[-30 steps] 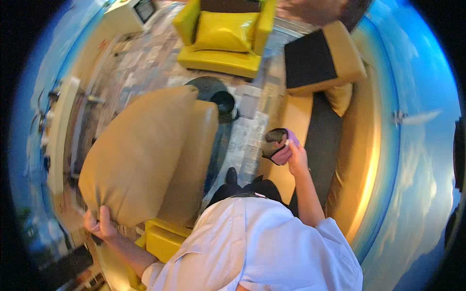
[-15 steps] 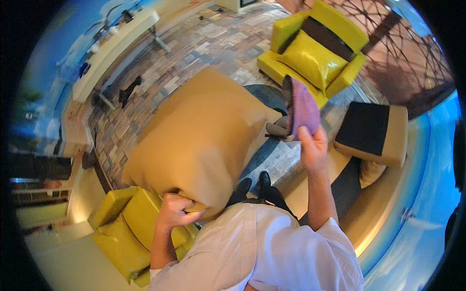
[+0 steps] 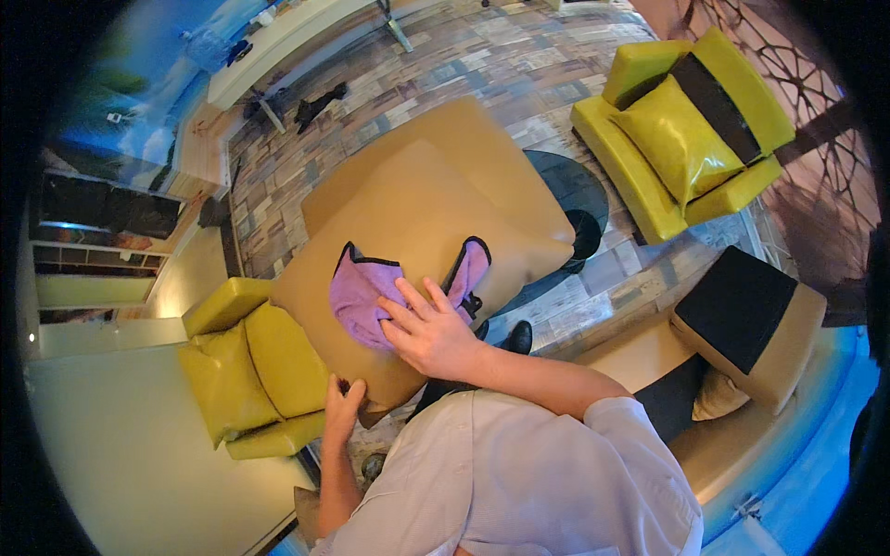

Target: The person wipes the surfaces of a beige sofa and its cushions using a purple cloth. They lift and turn the cushions to clean all sides, then place them back on the sofa.

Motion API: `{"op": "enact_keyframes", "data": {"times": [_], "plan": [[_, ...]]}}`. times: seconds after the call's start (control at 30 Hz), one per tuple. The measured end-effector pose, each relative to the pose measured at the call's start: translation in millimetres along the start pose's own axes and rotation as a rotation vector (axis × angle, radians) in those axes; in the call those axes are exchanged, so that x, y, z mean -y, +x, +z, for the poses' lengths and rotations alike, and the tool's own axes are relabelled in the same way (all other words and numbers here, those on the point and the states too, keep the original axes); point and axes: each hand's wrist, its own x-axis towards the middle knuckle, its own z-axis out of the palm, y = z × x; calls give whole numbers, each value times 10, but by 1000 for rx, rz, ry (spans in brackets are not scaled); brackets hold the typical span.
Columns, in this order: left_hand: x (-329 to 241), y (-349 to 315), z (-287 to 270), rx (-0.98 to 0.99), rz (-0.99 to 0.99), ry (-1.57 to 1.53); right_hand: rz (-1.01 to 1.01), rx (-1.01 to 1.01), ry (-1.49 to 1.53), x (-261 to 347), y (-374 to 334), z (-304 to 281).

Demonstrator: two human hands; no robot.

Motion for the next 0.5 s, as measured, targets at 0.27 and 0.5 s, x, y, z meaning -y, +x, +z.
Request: {"op": "enact_keyframes", "data": {"times": [0.27,0.5], "plan": [[76,51,707,-552,79,112,280,-93,-219,-1038,-510,-324],[80,56,877,-572,183,89,618,-149,46,-1449,-771,-573]]}}
